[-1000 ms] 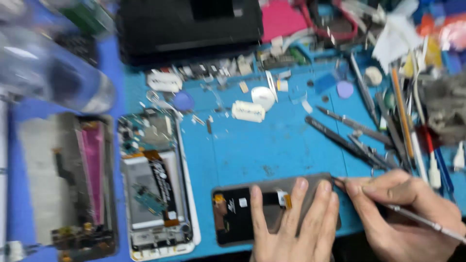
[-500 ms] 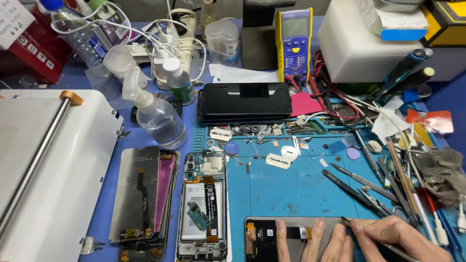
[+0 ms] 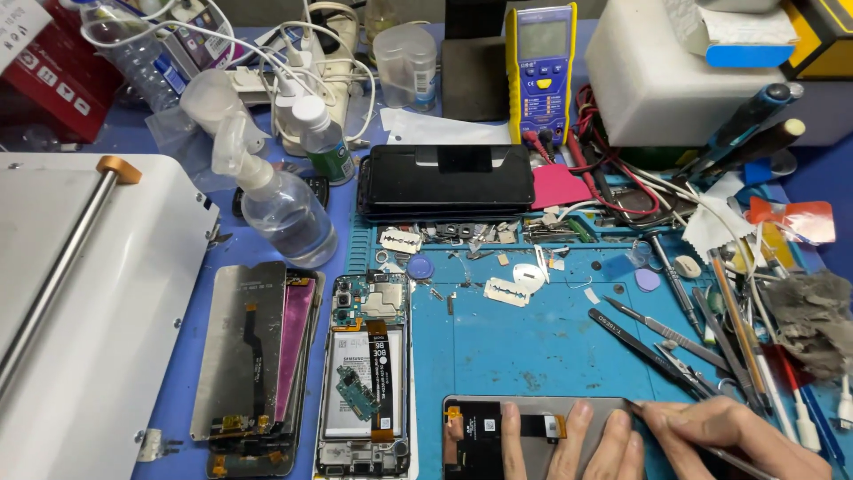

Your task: The person uses a metal prying tool to carefully separate the screen assembly from the frame of a disassembled smartphone. They work along the edges of the device to release the adhesive, occasionally lifting the screen to check progress.

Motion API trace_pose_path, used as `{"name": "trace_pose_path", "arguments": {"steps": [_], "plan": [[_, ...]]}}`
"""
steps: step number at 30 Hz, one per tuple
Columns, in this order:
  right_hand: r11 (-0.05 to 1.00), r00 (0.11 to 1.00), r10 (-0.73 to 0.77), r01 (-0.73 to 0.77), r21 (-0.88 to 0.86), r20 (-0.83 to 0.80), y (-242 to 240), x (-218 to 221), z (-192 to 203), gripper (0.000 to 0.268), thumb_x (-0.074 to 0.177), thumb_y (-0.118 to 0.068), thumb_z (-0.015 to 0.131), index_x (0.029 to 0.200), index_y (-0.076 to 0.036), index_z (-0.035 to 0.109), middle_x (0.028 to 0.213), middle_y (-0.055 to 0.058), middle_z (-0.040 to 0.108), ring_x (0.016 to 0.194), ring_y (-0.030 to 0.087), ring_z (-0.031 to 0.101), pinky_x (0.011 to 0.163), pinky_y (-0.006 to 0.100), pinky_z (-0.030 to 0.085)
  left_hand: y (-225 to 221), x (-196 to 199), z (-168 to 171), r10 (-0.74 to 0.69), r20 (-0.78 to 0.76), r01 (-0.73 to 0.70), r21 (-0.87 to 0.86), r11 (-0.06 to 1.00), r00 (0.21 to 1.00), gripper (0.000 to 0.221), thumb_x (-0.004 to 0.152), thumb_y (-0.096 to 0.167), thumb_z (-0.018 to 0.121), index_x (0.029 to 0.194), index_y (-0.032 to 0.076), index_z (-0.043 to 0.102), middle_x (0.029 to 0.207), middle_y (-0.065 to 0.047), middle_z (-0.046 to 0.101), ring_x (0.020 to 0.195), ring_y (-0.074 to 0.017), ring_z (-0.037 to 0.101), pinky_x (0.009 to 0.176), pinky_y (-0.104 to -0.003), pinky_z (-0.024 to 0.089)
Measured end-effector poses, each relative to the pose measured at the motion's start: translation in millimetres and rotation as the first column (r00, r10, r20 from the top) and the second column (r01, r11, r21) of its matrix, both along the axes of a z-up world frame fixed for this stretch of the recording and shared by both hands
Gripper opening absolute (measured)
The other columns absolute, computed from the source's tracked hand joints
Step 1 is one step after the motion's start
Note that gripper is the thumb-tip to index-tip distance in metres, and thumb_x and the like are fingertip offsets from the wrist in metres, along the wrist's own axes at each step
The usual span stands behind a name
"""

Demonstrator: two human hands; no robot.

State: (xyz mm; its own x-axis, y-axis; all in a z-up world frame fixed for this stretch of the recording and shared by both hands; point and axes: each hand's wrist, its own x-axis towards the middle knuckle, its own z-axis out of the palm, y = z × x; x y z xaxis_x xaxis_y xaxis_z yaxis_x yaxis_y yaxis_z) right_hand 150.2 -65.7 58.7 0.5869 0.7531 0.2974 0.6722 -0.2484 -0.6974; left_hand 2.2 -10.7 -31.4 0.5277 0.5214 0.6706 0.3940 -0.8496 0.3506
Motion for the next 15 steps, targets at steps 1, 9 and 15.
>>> {"name": "trace_pose_path", "arguments": {"steps": [1, 9, 15], "plan": [[1.0, 0.999, -0.016, 0.015, -0.017, -0.031, 2.7, -3.0, 4.6, 0.016, 0.064, 0.003, 0.085, 0.059, 0.0, 0.071, 0.07, 0.009, 0.085, 0.071, 0.016, 0.087, 0.068, 0.024, 0.071, -0.5, 0.0, 2.6, -0.001, -0.015, 0.001, 0.014, 1.0, 1.0, 0.035, 0.102, 0.021, 0.083, 0.131, 0.025, 0.066, 0.137, 0.004, 0.069, 0.141, -0.0179, 0.053, 0.108, -0.079, 0.026], [0.998, 0.996, -0.055, 0.052, -0.038, -0.075, 13.1, -0.5, 15.4, 0.016, 0.058, 0.005, 0.089, 0.057, 0.004, 0.073, 0.063, 0.012, 0.083, 0.062, 0.017, 0.085, 0.064, 0.024, 0.068, 1.4, 2.0, 4.6, 0.045, -0.027, -0.043, 0.063, 0.997, 0.999, 0.037, 0.101, 0.025, 0.086, 0.131, 0.027, 0.064, 0.137, 0.007, 0.067, 0.141, -0.0162, 0.052, 0.107, -0.078, 0.03], [0.992, 0.991, 0.083, -0.092, -0.087, -0.101, 5.4, 26.8, 3.2, 0.02, 0.056, -0.003, 0.09, 0.051, -0.004, 0.07, 0.067, 0.008, 0.091, 0.061, 0.013, 0.091, 0.058, 0.024, 0.075, 2.3, -0.3, 4.3, 0.061, -0.039, -0.058, 0.064, 0.996, 0.997, 0.04, 0.103, 0.032, 0.085, 0.135, 0.03, 0.06, 0.14, 0.009, 0.066, 0.141, -0.014, 0.052, 0.109, -0.076, 0.032]]}}
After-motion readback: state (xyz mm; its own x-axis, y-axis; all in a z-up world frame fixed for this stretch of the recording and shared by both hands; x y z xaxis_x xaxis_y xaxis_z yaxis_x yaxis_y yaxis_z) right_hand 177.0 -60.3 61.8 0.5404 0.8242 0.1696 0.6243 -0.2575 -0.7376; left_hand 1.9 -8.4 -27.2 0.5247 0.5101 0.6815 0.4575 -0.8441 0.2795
